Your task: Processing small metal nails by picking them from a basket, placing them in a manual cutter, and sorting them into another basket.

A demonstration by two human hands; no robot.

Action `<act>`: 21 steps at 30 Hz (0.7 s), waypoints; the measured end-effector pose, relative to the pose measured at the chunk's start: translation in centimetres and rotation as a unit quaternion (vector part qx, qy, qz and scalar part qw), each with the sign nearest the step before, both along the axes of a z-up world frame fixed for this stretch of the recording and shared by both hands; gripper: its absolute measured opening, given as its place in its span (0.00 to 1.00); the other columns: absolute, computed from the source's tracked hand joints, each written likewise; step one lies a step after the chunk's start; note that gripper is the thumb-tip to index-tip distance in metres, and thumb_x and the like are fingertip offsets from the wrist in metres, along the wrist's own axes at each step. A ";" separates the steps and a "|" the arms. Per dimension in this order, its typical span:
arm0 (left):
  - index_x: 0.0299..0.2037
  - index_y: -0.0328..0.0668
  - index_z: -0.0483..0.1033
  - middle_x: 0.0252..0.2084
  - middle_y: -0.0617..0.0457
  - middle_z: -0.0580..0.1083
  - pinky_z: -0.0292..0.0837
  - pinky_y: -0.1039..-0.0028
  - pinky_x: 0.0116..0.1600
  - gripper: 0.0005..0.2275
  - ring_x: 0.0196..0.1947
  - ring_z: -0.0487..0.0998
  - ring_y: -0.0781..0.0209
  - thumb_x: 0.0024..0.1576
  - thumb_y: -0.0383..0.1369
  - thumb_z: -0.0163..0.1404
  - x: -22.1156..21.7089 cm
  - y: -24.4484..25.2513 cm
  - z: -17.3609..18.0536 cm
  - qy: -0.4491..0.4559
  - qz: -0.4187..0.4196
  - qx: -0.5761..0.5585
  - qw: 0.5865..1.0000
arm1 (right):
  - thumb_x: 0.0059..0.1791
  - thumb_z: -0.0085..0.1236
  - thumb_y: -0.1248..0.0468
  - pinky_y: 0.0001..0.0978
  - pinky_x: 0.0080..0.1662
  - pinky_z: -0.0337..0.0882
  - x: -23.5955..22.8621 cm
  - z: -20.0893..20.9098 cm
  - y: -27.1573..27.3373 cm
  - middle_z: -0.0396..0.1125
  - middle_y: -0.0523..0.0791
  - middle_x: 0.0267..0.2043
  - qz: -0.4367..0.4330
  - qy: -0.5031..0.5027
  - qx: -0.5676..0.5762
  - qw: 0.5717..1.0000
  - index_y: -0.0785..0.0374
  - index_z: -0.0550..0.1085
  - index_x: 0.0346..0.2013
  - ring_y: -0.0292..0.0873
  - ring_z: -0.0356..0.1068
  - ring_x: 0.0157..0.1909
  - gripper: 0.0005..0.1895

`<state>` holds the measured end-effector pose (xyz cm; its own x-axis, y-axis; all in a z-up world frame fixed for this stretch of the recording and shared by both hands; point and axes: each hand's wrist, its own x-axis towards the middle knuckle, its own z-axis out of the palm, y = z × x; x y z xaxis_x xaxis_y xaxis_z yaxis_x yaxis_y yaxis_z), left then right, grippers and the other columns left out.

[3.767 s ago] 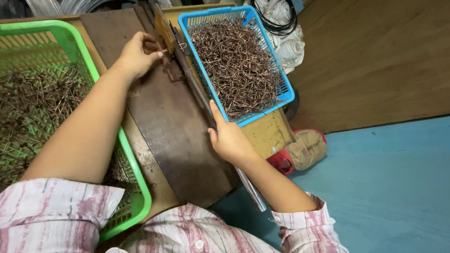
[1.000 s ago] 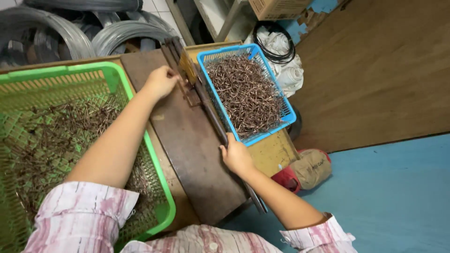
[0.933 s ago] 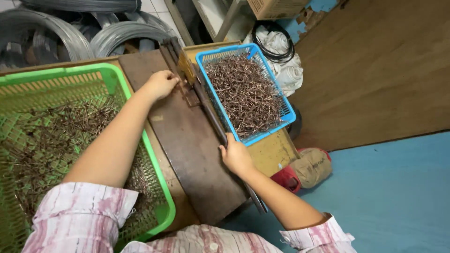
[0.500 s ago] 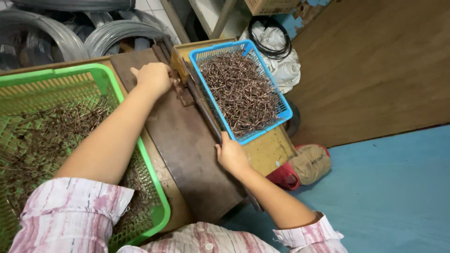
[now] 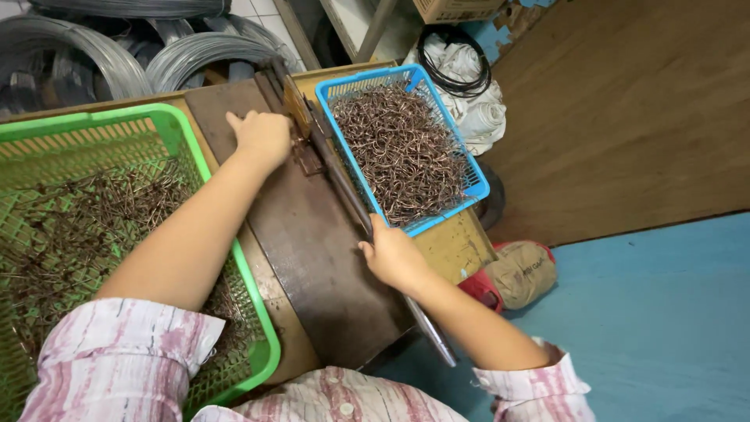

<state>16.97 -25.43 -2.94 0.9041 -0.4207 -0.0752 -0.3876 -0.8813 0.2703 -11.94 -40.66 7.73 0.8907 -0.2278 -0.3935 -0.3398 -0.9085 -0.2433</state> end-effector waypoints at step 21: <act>0.52 0.64 0.85 0.46 0.64 0.84 0.64 0.42 0.61 0.09 0.58 0.82 0.52 0.65 0.42 0.54 -10.2 8.5 5.3 0.128 0.069 -0.196 0.970 | 0.57 0.54 0.58 0.65 0.59 0.75 -0.8 -2.5 0.0 0.75 0.68 0.52 -0.034 -0.009 0.061 0.998 0.64 0.63 0.72 0.72 0.75 0.59 0.30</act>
<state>6.75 -16.96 2.34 0.9271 -0.3376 -0.1625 -0.1489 -0.7300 0.6671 -12.69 -40.68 5.27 0.8823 -0.2392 -0.4053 -0.3937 -0.8470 -0.3571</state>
